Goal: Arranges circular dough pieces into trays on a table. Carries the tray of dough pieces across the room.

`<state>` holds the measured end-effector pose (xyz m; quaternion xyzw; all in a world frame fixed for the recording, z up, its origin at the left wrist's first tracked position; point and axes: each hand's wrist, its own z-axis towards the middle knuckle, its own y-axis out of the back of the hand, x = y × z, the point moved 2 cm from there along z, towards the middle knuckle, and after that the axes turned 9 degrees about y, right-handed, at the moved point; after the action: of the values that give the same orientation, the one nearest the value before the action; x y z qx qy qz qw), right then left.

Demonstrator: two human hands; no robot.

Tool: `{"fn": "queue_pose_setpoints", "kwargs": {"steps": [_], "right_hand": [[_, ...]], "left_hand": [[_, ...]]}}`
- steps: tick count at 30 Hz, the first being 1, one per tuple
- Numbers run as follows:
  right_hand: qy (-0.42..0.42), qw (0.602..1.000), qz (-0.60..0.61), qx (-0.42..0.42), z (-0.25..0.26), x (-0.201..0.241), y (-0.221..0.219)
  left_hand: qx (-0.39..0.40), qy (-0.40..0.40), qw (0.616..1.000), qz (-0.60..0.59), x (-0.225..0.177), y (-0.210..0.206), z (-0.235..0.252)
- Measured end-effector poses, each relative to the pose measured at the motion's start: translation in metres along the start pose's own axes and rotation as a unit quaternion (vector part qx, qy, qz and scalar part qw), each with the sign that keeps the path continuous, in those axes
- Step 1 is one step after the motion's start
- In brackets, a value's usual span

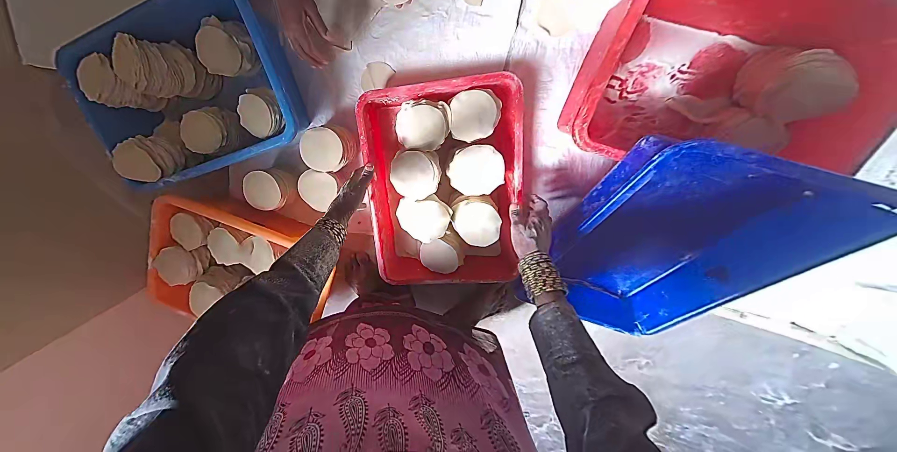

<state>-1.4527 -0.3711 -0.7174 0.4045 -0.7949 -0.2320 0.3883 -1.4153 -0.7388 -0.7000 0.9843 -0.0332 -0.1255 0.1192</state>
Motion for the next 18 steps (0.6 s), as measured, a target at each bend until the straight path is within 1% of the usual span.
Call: {"fn": "queue_pose_setpoints", "kwargs": {"steps": [2, 4, 6, 8, 10, 11, 12, 13, 14, 15, 16, 17, 18], "right_hand": [[0.029, 0.999, -0.025, -0.014, -0.031, 0.02, 0.006], [0.064, 0.997, -0.042, 0.021, -0.061, 0.038, 0.005], [0.086, 0.992, -0.063, 0.061, -0.086, 0.053, 0.0], [0.082, 0.99, -0.08, 0.081, -0.107, 0.066, 0.0], [0.064, 0.988, -0.077, 0.119, -0.137, 0.081, 0.008], [0.054, 0.985, -0.076, 0.148, -0.158, 0.087, 0.014], [0.043, 0.98, -0.075, 0.181, -0.18, 0.091, 0.021], [0.027, 0.971, -0.074, 0.225, -0.207, 0.091, 0.029], [0.012, 0.96, -0.076, 0.271, -0.236, 0.088, 0.036], [0.0, 0.944, -0.078, 0.322, -0.269, 0.08, 0.045], [0.008, 0.927, -0.09, 0.365, -0.305, 0.069, 0.051], [0.03, 0.909, -0.106, 0.402, -0.343, 0.057, 0.058], [0.052, 0.891, -0.124, 0.434, -0.381, 0.046, 0.07]], "left_hand": [[0.02, -0.023, 0.999, -0.014, 0.005, -0.004, -0.03], [0.045, -0.015, 0.998, -0.046, 0.014, -0.011, -0.07], [0.074, -0.002, 0.995, -0.072, 0.034, -0.019, -0.118], [0.103, 0.0, 0.992, -0.066, 0.063, -0.024, -0.17], [0.128, 0.003, 0.992, 0.005, 0.097, -0.018, -0.233], [0.136, 0.027, 0.989, 0.057, 0.119, -0.014, -0.269], [0.141, 0.053, 0.98, 0.13, 0.148, -0.009, -0.299], [0.143, 0.068, 0.965, 0.211, 0.181, -0.005, -0.33], [0.142, 0.061, 0.944, 0.291, 0.206, 0.0, -0.362], [0.143, 0.043, 0.924, 0.351, 0.222, 0.004, -0.397], [0.141, 0.019, 0.918, 0.37, 0.225, 0.012, -0.43], [0.144, 0.012, 0.926, 0.348, 0.214, 0.021, -0.461], [0.156, 0.029, 0.934, 0.32, 0.196, 0.03, -0.488]]}}
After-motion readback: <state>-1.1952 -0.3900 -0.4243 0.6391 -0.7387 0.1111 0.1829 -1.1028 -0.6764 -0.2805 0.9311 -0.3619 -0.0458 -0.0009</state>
